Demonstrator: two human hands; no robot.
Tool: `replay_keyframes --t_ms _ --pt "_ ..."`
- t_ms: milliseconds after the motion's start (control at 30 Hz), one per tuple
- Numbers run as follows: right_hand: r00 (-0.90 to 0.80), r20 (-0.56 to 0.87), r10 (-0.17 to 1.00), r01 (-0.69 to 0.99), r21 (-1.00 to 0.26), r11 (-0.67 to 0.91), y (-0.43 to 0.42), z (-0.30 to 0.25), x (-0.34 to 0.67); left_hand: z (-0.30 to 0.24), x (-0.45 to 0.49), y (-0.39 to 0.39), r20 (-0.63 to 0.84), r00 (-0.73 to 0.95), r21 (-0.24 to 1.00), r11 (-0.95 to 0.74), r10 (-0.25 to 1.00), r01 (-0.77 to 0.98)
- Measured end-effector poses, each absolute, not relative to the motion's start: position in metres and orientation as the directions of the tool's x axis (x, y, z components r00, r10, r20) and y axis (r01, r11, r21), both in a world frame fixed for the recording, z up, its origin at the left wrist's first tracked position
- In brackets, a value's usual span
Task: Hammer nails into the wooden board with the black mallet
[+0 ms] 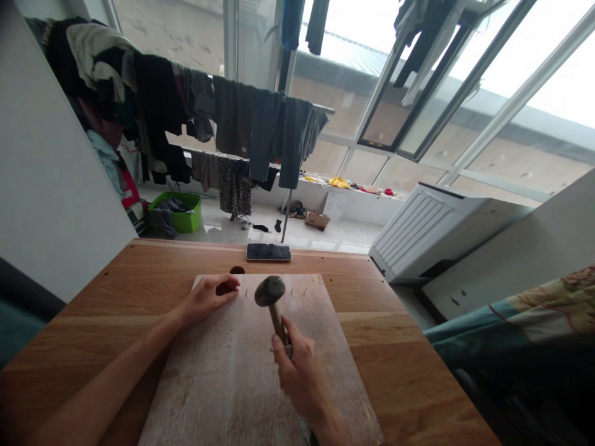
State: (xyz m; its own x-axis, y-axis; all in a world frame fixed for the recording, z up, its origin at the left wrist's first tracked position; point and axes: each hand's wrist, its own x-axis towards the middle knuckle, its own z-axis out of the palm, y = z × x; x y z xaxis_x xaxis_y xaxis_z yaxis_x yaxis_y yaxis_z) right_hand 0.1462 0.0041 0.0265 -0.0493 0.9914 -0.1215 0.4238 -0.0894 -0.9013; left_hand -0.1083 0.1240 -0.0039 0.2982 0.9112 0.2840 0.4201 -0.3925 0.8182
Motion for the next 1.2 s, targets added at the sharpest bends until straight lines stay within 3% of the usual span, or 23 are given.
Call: replay_keyframes --t_ms 133,400,600,767,867,967,1100,1200 --pt "-0.098 -0.03 0.995 0.499 -0.867 0.023 0.017 0.036 0.122 -0.004 -0.107 0.124 0.256 0.296 0.833 -0.365 0.92 0.416" --pt "-0.201 0.098 0.975 0.668 -0.714 0.21 0.027 0.035 0.095 -0.004 -0.107 0.126 0.337 0.302 0.772 -0.446 0.892 0.454" --pt "-0.164 0.072 0.984 0.586 -0.795 0.156 0.026 0.029 0.098 0.001 -0.106 0.123 0.325 0.325 0.771 -0.448 0.888 0.453" --pt "-0.071 -0.095 0.993 0.387 -0.92 -0.061 0.009 0.031 0.128 0.001 -0.107 0.126 0.303 0.319 0.766 -0.429 0.898 0.479" --pt "-0.049 -0.181 0.982 0.339 -0.928 -0.154 -0.01 0.03 0.161 0.013 -0.101 0.12 0.358 0.34 0.66 -0.493 0.87 0.566" --pt "0.015 -0.211 0.977 0.418 -0.886 -0.198 -0.025 0.022 0.19 0.037 -0.081 0.101 0.382 0.473 0.535 -0.607 0.794 0.588" --pt "0.113 -0.193 0.975 0.515 -0.828 -0.224 -0.034 0.007 0.209 0.059 -0.039 0.066 0.255 0.756 0.263 -0.796 0.603 0.545" --pt "0.132 -0.192 0.973 0.536 -0.812 -0.233 -0.034 0.005 0.208 0.054 -0.01 0.05 0.15 0.83 0.095 -0.844 0.537 0.529"
